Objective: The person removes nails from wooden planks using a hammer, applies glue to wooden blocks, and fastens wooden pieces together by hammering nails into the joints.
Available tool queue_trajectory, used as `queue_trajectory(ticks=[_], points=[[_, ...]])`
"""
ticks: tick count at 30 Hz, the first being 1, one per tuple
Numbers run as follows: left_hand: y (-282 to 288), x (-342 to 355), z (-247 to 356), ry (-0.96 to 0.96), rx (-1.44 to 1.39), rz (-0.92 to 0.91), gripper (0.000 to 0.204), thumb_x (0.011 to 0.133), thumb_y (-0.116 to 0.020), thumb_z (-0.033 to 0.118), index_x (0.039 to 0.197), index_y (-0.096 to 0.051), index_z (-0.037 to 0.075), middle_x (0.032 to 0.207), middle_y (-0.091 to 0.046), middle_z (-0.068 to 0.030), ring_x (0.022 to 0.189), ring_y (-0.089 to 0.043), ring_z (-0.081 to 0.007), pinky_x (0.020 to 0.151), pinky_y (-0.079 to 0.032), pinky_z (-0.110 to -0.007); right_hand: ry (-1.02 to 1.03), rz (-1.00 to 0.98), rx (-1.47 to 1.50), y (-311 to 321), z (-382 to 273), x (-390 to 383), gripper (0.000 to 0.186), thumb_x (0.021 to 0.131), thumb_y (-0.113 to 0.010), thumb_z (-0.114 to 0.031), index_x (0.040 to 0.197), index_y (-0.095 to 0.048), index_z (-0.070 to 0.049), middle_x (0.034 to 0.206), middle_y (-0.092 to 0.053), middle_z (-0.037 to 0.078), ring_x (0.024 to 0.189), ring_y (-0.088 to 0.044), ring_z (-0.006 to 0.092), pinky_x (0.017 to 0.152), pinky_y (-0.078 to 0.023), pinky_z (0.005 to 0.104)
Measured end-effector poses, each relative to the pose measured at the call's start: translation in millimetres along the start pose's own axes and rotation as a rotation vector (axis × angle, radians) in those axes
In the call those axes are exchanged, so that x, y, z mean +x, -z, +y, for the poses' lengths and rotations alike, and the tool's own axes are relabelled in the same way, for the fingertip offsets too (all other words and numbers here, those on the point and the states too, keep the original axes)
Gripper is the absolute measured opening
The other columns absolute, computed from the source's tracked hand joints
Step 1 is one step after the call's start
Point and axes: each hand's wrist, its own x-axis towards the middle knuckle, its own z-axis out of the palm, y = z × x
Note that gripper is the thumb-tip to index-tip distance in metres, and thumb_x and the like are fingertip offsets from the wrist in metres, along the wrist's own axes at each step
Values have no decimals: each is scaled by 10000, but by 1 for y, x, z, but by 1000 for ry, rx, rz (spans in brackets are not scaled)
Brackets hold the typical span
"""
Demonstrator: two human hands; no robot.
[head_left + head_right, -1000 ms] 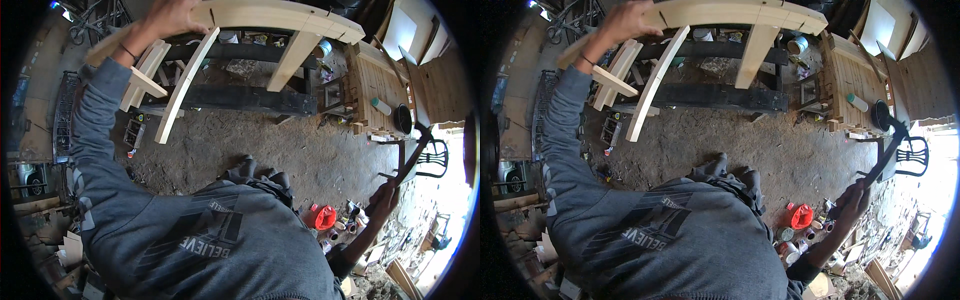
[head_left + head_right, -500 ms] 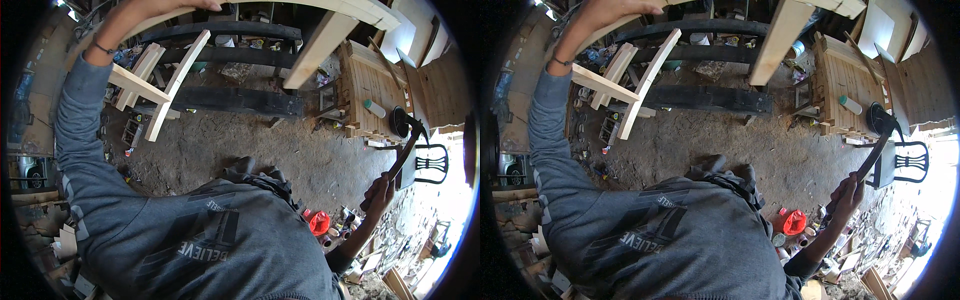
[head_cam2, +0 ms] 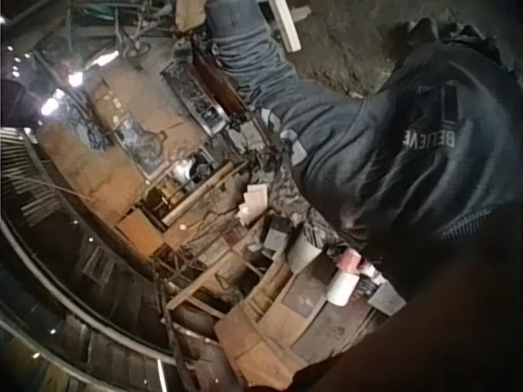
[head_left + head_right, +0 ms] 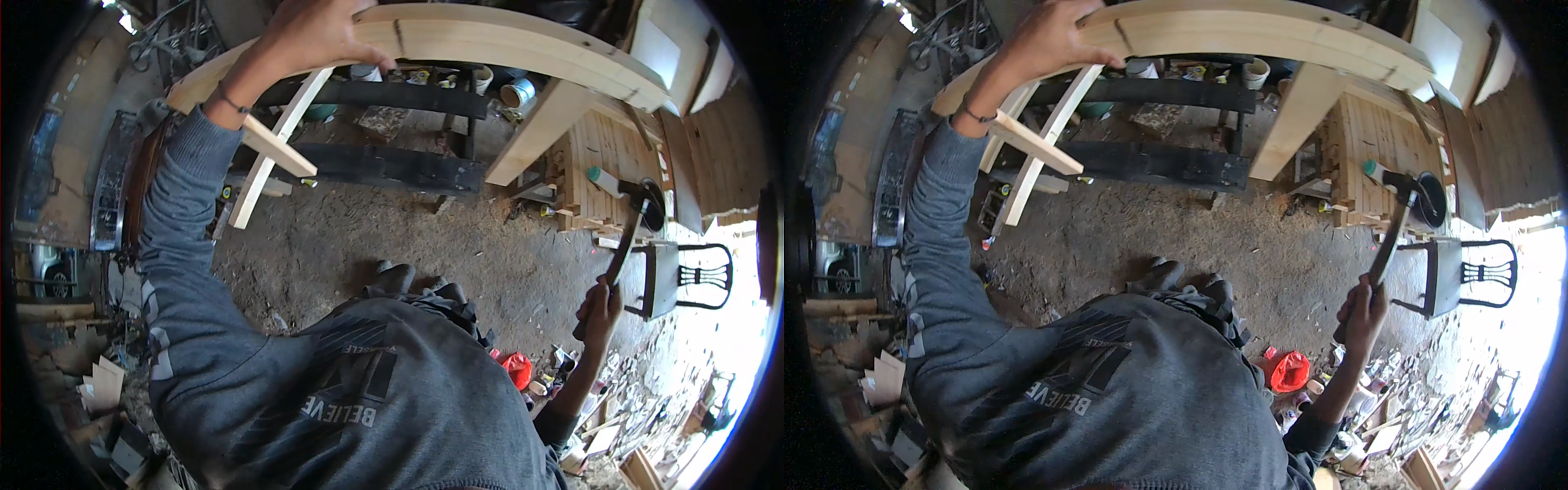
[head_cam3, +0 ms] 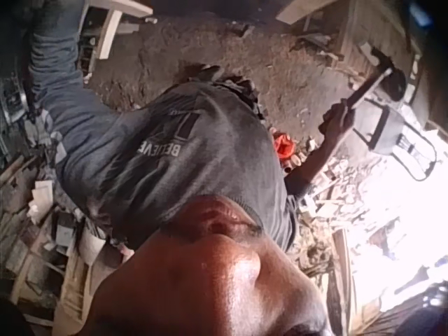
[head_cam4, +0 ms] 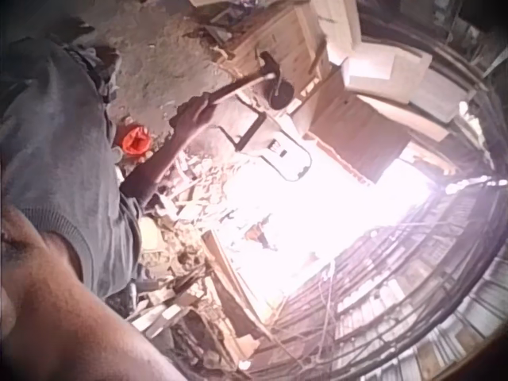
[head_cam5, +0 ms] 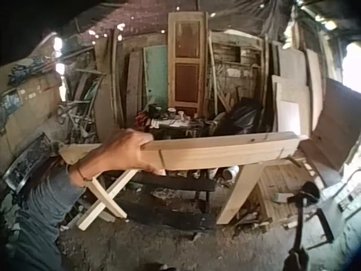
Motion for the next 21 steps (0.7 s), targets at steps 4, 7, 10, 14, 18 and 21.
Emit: queue_trajectory(ticks=[4,7,10,14,18,21], points=[[-32,-6,0,56,17,21,740,625,-861,631,1031,-657,47,822,-682,-154,795,-701,-353,687,-541,-425,-60,-15,-2,1,8,-1,161,1048,-549,-230,1023,-564,-72,673,-510,-24,459,-480,57,393,-389,231],[-37,-6,7,59,33,26,742,625,-856,634,1051,-653,61,849,-690,-145,824,-707,-345,701,-551,-421,-82,-24,-21,1,9,-5,163,1046,-554,-231,1004,-556,-73,668,-506,-24,458,-476,58,394,-385,234],[-45,-10,3,52,21,34,732,625,-849,638,1057,-648,83,847,-688,-127,815,-702,-345,695,-551,-425,-86,-47,-53,1,11,-7,173,1043,-560,-234,981,-546,-73,655,-500,-25,451,-471,61,397,-385,237],[-49,-12,4,96,48,-46,710,626,-848,632,1037,-644,90,827,-679,-119,809,-698,-348,695,-552,-419,-84,-97,-108,1,19,-2,194,1043,-563,-241,960,-535,-68,647,-506,-19,443,-476,73,397,-388,245],[-66,-27,-6,47,37,18,685,627,-844,624,1014,-635,99,826,-670,-100,803,-694,-343,690,-550,-421,-79,-160,-104,-7,21,3,191,1047,-556,-238,979,-542,-60,642,-506,-22,454,-481,69,404,-395,244],[-71,-25,-11,32,59,40,689,622,-836,634,1005,-625,103,830,-662,-87,806,-691,-340,672,-541,-432,-89,-173,-101,-8,16,5,172,1045,-558,-223,990,-544,-61,625,-488,-32,455,-464,56,409,-386,234]])
